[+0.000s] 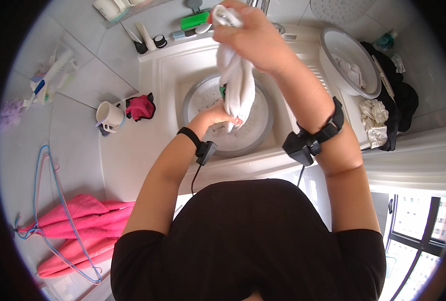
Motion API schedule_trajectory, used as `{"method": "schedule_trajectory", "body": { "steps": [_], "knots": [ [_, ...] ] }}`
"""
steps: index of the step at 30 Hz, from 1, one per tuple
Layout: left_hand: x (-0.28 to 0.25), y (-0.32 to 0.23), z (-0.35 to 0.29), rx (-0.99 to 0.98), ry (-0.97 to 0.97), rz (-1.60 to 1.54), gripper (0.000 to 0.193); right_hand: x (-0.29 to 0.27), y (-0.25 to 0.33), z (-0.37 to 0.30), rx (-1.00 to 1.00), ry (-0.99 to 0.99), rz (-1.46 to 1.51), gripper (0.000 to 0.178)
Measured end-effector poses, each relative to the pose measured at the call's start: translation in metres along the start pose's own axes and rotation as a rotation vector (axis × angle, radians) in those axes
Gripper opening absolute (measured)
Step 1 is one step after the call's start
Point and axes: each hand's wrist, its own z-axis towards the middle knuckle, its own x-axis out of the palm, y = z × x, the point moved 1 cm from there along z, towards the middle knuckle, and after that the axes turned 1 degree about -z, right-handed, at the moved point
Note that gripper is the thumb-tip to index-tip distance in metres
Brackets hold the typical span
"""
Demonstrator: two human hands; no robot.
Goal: The person washes clothes in a basin filled with soapy water by hand, scrubbing the fabric against itself and wringing it out.
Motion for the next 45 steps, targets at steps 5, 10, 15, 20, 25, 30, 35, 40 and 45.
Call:
{"method": "schedule_trajectory", "body": {
  "steps": [5, 10, 15, 20, 25, 30, 35, 40, 45],
  "knots": [
    [0.032, -0.018, 0.006, 0.204, -0.354, -0.132, 0.057, -0.048, -0.01, -0.015, 0.049, 0.048, 0.052, 0.019],
    [0.004, -0.004, -0.013, 0.242, -0.56, -0.271, 0.034, -0.064, -0.032, -0.04, -0.026, 0.192, -0.204, 0.024],
    [0.004, -0.048, -0.033, 0.348, -0.902, -0.39, 0.036, -0.06, -0.122, -0.09, 0.139, 0.321, -0.322, 0.028],
    [0.01, -0.091, -0.055, 0.479, -0.878, -0.098, 0.067, -0.028, -0.236, -0.14, 0.129, -0.014, -0.553, 0.029],
    [0.031, -0.147, -0.073, 0.586, -0.921, 0.354, 0.077, 0.01, -0.265, -0.149, 0.979, -0.18, 0.71, 0.032],
    [0.053, -0.188, -0.063, 0.539, -0.801, 0.576, 0.078, 0.05, -0.34, -0.154, 1.058, -0.334, 1.138, 0.046],
    [0.07, -0.188, -0.063, 0.526, -0.752, 0.828, 0.065, 0.061, -0.287, -0.154, 1.35, -0.016, 1.361, 0.075],
    [0.066, -0.164, -0.062, 0.486, -0.717, 0.808, 0.041, 0.08, -0.245, -0.157, 1.067, 0.056, 1.898, 0.092],
    [0.073, -0.122, -0.069, 0.636, -0.827, 0.29, 0.028, 0.091, -0.261, -0.143, 0.918, -0.153, 2.023, 0.095]
  ]
}}
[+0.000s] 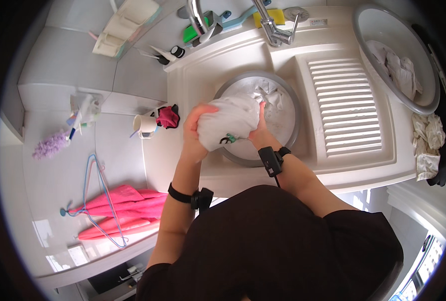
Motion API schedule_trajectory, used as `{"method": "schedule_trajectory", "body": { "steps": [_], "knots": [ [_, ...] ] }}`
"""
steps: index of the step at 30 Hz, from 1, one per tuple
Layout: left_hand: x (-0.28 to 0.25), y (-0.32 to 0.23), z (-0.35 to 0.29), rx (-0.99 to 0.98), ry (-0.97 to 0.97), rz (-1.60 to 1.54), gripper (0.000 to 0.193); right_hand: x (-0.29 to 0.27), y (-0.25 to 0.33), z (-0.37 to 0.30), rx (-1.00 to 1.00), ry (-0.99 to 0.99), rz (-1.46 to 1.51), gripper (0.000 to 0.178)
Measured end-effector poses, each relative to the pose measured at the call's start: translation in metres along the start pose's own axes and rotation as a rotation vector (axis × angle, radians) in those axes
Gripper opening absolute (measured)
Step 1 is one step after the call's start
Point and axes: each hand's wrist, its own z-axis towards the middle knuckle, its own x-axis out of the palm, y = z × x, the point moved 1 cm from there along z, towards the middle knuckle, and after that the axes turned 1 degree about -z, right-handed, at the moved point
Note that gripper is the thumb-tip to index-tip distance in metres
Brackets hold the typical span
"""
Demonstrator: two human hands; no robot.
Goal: The person washes clothes in a basin filled with soapy water by hand, scrubbing the fabric against itself and wringing it out.
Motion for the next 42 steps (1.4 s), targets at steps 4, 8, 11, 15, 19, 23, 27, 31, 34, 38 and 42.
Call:
{"method": "schedule_trajectory", "body": {
  "steps": [4, 8, 11, 15, 19, 23, 27, 31, 34, 38, 42],
  "knots": [
    [-0.011, 0.013, -0.02, -0.261, -0.217, -0.491, 0.036, -0.005, 0.005, 0.005, -0.067, -0.151, -0.053, 0.088],
    [-0.024, 0.034, -0.037, -0.4, -0.459, -0.92, 0.034, -0.007, 0.008, 0.002, -0.05, -0.167, 0.003, 0.076],
    [-0.038, 0.059, -0.048, -0.497, -0.583, -0.784, 0.034, -0.005, 0.016, -0.001, -0.075, -0.133, 0.081, 0.068],
    [-0.068, 0.093, -0.059, -0.438, -0.553, -0.487, 0.033, 0.011, 0.03, -0.006, -0.133, -0.058, -0.078, 0.057],
    [-0.086, 0.118, -0.058, -0.474, -0.426, -0.364, 0.031, 0.015, 0.034, -0.002, -0.123, -0.222, -0.086, 0.038],
    [-0.073, 0.137, -0.053, -0.859, -0.445, -0.458, 0.037, 0.0, 0.041, 0.006, -0.075, -0.114, -0.053, 0.035],
    [-0.073, 0.16, -0.064, -1.344, -0.328, -0.714, 0.038, 0.008, 0.038, 0.007, -0.095, -0.203, -0.049, 0.03],
    [-0.063, 0.167, -0.063, -1.548, -0.087, -0.901, 0.038, -0.006, 0.04, 0.013, -0.336, 0.022, -0.641, 0.027],
    [-0.056, 0.161, -0.06, -1.576, 0.083, -0.912, 0.042, 0.02, 0.034, -0.005, -0.217, -0.11, -0.16, 0.028],
    [-0.048, 0.164, -0.054, -1.604, 0.19, -1.045, 0.047, 0.034, 0.028, -0.003, -0.275, -0.018, -0.04, 0.033],
    [-0.038, 0.163, -0.048, -1.409, 0.445, -1.477, 0.031, 0.016, 0.035, 0.018, -0.235, 0.087, -0.048, 0.04]
  ]
}}
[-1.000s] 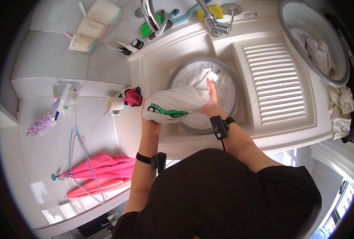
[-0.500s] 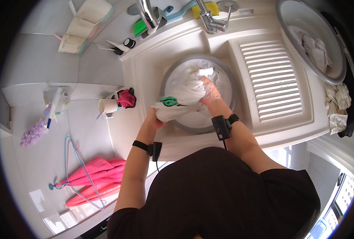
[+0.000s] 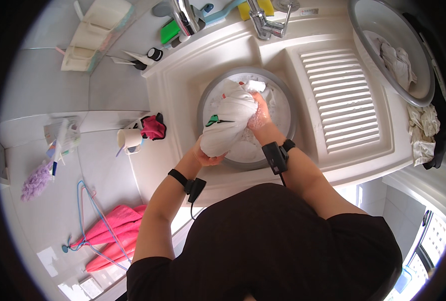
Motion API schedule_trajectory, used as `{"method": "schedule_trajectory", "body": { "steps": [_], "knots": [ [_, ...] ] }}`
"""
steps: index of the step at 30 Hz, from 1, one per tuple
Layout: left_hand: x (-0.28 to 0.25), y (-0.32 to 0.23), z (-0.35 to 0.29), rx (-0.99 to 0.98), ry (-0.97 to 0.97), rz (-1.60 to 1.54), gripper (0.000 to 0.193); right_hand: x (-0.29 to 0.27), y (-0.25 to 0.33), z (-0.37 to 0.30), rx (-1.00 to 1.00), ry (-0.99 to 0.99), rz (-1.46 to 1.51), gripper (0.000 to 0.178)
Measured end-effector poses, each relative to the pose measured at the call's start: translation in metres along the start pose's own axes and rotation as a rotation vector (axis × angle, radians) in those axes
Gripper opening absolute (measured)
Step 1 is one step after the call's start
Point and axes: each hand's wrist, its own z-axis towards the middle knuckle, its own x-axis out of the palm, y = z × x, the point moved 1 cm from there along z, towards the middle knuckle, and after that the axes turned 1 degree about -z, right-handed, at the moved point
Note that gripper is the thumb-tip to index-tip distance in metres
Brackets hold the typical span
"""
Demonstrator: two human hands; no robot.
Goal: The person washes clothes in a basin filled with soapy water by hand, scrubbing the fabric against itself and wringing it out.
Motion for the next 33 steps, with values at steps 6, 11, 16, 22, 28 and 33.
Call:
{"method": "schedule_trajectory", "body": {
  "steps": [6, 11, 16, 22, 28, 33],
  "knots": [
    [0.05, 0.01, 0.011, 0.486, -0.217, 0.145, 0.045, -0.013, 0.014, 0.018, -0.024, -0.46, 0.009, 0.041],
    [0.032, 0.009, -0.002, 0.934, -0.243, 0.238, 0.066, -0.011, 0.01, 0.017, -0.058, -0.725, 0.09, 0.04],
    [0.067, 0.021, -0.016, 1.128, -0.465, 0.915, 0.098, -0.032, 0.005, 0.011, 0.054, -0.831, 0.038, 0.042],
    [0.074, 0.01, -0.043, 1.107, -1.089, 2.204, 0.1, -0.039, -0.002, 0.006, 0.182, -0.743, -0.042, 0.043],
    [0.096, 0.011, -0.037, 1.877, -0.727, 2.015, 0.074, -0.003, -0.012, -0.004, 0.214, -0.805, -0.173, 0.041],
    [0.109, 0.014, -0.037, 1.462, -0.884, 2.047, 0.049, 0.004, -0.003, -0.01, 0.033, -0.756, -0.224, 0.033]
  ]
}}
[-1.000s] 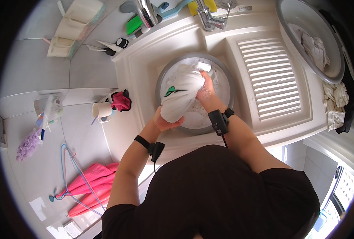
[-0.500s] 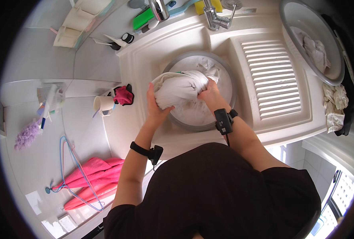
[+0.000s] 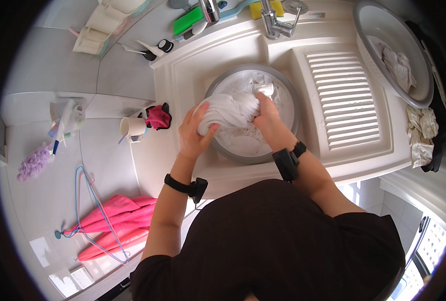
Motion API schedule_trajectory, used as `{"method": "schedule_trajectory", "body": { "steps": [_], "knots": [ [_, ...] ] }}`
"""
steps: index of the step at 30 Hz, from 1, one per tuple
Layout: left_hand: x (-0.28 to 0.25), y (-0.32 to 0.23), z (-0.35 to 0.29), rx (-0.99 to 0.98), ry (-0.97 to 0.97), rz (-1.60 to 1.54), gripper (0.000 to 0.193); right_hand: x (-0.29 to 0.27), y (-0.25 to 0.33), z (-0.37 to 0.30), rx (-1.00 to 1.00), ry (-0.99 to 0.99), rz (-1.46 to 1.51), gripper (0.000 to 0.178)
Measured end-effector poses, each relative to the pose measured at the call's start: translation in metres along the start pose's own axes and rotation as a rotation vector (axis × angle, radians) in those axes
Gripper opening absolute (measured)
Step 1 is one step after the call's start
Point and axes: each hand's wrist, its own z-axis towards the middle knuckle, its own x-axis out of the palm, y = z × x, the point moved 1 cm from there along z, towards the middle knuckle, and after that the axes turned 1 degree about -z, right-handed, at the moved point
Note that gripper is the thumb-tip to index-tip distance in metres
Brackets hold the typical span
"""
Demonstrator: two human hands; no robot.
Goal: The person washes clothes in a basin filled with soapy water by hand, scrubbing the fabric against itself and wringing it out.
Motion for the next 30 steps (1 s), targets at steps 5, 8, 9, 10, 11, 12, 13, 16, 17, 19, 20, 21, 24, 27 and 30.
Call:
{"method": "schedule_trajectory", "body": {
  "steps": [5, 8, 9, 10, 11, 12, 13, 16, 17, 19, 20, 21, 24, 27, 30],
  "knots": [
    [0.016, 0.018, -0.012, -0.509, -0.191, -0.369, 0.038, 0.011, 0.01, -0.029, -0.281, 0.294, -0.041, 0.037],
    [0.035, 0.055, -0.03, -0.812, -0.223, -0.699, 0.04, 0.013, 0.018, -0.024, -0.281, 0.463, -0.138, 0.048],
    [0.042, 0.066, -0.037, -0.971, -0.227, -0.965, 0.043, 0.016, 0.02, -0.028, -0.275, 0.463, -0.14, 0.048],
    [0.043, 0.062, -0.034, -0.974, -0.225, -0.964, 0.043, 0.022, 0.025, -0.038, -0.293, 0.469, -0.216, 0.049],
    [0.048, 0.057, -0.032, -1.125, -0.13, -1.145, 0.046, 0.025, 0.028, -0.043, -0.309, 0.475, -0.292, 0.049],
    [0.052, 0.05, -0.029, -1.272, -0.024, -1.326, 0.049, 0.026, 0.028, -0.041, -0.311, 0.472, -0.288, 0.049],
    [0.053, 0.047, -0.028, -1.274, -0.018, -1.325, 0.049, 0.027, 0.029, -0.039, -0.298, 0.483, -0.329, 0.048],
    [0.057, 0.036, -0.025, -1.345, 0.17, -1.563, 0.05, 0.03, 0.03, -0.037, -0.258, 0.524, -0.361, 0.045],
    [0.058, 0.031, -0.023, -1.362, 0.244, -1.634, 0.049, 0.031, 0.03, -0.036, -0.235, 0.558, -0.351, 0.043],
    [0.06, 0.027, -0.021, -1.371, 0.314, -1.694, 0.048, 0.029, 0.028, -0.027, -0.19, 0.657, -0.306, 0.038],
    [0.064, 0.026, -0.025, -1.289, 0.444, -1.944, 0.048, 0.029, 0.027, -0.022, -0.148, 0.752, -0.262, 0.034],
    [0.065, 0.021, -0.025, -1.185, 0.583, -2.19, 0.047, 0.03, 0.026, -0.02, -0.148, 0.752, -0.26, 0.034],
    [0.067, 0.014, -0.023, -1.18, 0.521, -2.304, 0.045, 0.033, 0.023, -0.015, -0.036, 0.744, -0.209, 0.034],
    [0.074, 0.011, -0.016, -1.161, 0.498, -2.392, 0.046, 0.03, 0.016, -0.002, 0.154, 0.729, -0.069, 0.04],
    [0.079, 0.011, -0.014, -1.181, 0.457, -2.315, 0.047, 0.026, 0.014, 0.01, 0.164, 0.71, -0.021, 0.042]
  ]
}}
